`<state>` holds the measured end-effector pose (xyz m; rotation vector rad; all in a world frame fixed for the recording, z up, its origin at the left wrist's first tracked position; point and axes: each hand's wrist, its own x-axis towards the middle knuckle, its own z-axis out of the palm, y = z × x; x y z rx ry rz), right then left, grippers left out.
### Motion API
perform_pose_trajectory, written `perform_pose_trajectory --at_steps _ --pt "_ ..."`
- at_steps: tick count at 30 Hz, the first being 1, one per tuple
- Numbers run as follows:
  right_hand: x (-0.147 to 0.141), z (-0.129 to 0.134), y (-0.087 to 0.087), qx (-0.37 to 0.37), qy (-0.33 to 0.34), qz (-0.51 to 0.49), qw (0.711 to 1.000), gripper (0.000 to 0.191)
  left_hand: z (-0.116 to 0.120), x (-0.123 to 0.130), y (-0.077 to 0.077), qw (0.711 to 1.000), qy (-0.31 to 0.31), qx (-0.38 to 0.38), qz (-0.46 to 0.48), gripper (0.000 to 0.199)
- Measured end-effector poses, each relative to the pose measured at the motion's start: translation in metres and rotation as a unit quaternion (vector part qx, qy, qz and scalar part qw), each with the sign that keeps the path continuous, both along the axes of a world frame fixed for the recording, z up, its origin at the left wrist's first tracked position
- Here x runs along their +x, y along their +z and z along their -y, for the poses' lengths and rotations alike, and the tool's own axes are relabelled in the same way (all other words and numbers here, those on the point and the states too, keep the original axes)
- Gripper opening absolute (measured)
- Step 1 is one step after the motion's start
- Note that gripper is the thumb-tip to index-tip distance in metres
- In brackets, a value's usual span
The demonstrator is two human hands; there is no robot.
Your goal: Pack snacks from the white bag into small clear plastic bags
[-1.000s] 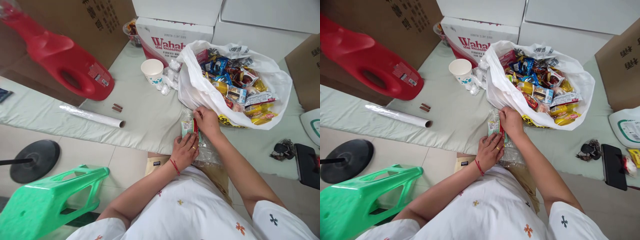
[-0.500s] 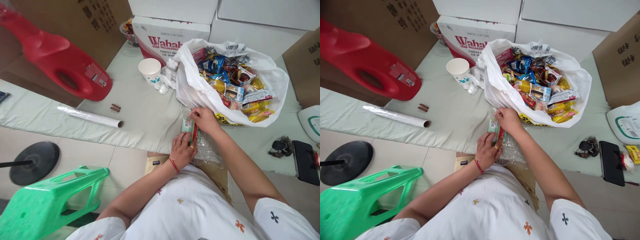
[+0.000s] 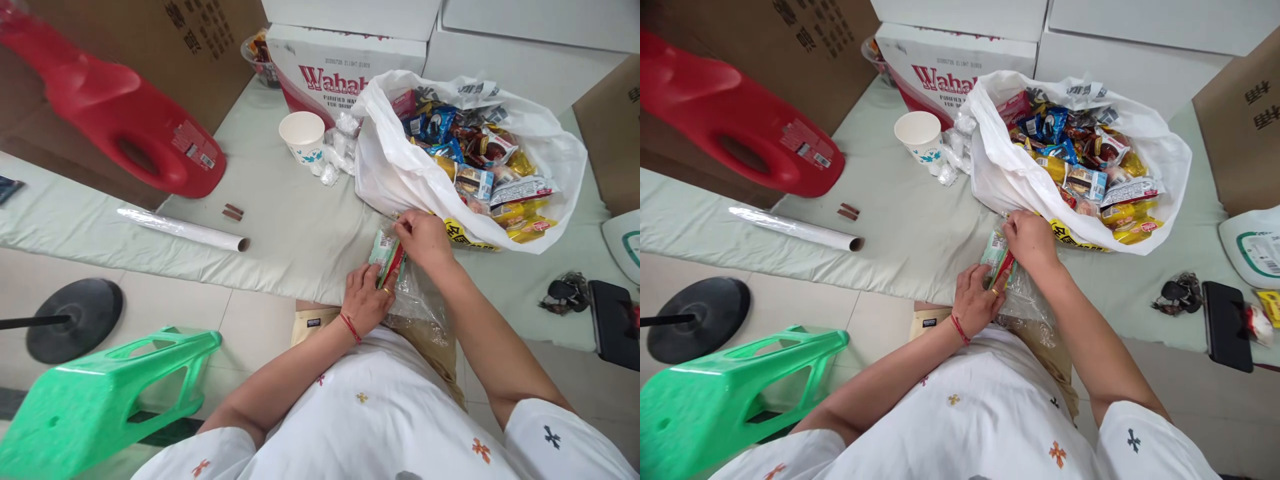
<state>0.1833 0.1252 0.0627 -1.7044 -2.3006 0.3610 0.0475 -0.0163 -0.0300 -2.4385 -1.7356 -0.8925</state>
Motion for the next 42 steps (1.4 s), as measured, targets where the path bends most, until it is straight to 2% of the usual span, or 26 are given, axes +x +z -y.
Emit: perform_pose_trajectory --at_steps 4,6,8,10,13,17,19,20,22,23,24,26,27,28,33,35,38,40,42 --pt "-0.004 0.006 -0.009 -0.001 -0.035 0.077 0.996 0.021 0.0 -0.001 0.003 1.0 -0.002 -0.002 -0.026 0.045" --pt "-0.004 0.008 -0.016 0.001 -0.046 0.07 0.996 0.021 0.0 0.0 0.004 0.999 -0.003 0.01 -0.041 0.044" --pt "0.0 0.013 -0.022 0.032 -0.038 0.023 0.999 0.024 0.0 0.0 0.006 0.998 -0.003 0.028 -0.051 0.042" --pt "0.006 0.022 -0.025 0.095 0.001 -0.051 0.994 0.026 0.0 0.0 0.008 0.998 -0.001 0.045 -0.051 0.04" --pt "0.013 0.04 -0.031 0.176 0.091 -0.153 0.968 0.029 -0.002 0.001 0.01 0.998 -0.003 0.053 -0.042 0.036" --pt "0.014 0.058 -0.05 0.169 0.151 -0.2 0.953 0.037 0.001 -0.003 0.012 0.999 -0.017 0.034 0.005 0.025" --pt "0.014 0.06 -0.061 0.153 0.162 -0.206 0.953 0.04 0.008 -0.007 0.013 0.998 -0.009 0.021 0.05 0.032" --pt "0.014 0.06 -0.065 0.148 0.172 -0.206 0.952 0.042 0.012 -0.01 0.014 0.997 0.006 0.014 0.071 0.042" --pt "0.016 0.058 -0.072 0.141 0.199 -0.202 0.949 0.043 0.021 -0.016 0.014 0.993 0.058 0.0 0.099 0.064" --pt "0.018 0.057 -0.074 0.138 0.209 -0.199 0.947 0.043 0.025 -0.019 0.015 0.991 0.086 -0.012 0.1 0.067" --pt "0.019 0.056 -0.075 0.134 0.215 -0.197 0.947 0.044 0.028 -0.023 0.016 0.989 0.105 -0.03 0.095 0.06" --pt "0.02 0.055 -0.077 0.126 0.22 -0.193 0.948 0.044 0.032 -0.029 0.02 0.988 0.115 -0.067 0.085 0.027" --pt "0.021 0.055 -0.077 0.126 0.222 -0.192 0.948 0.044 0.033 -0.032 0.024 0.988 0.107 -0.078 0.082 0.014" --pt "0.021 0.055 -0.077 0.129 0.225 -0.19 0.947 0.044 0.035 -0.034 0.029 0.989 0.098 -0.079 0.082 0.013" --pt "0.02 0.056 -0.081 0.136 0.229 -0.172 0.948 0.043 0.041 -0.035 0.062 0.997 0.062 0.014 0.04 0.016" --pt "0.019 0.057 -0.081 0.127 0.226 -0.162 0.952 0.044 0.043 -0.029 0.07 0.999 0.018 0.035 0.018 0.015" --pt "0.019 0.057 -0.081 0.124 0.222 -0.161 0.954 0.044 0.043 -0.015 0.067 0.993 -0.116 -0.01 -0.029 0.015" --pt "0.019 0.057 -0.082 0.127 0.224 -0.166 0.952 0.045 0.04 -0.006 0.056 0.972 -0.207 -0.072 -0.082 0.014" --pt "0.019 0.057 -0.082 0.13 0.231 -0.17 0.949 0.046 0.037 -0.001 0.045 0.948 -0.255 -0.141 -0.131 0.009"
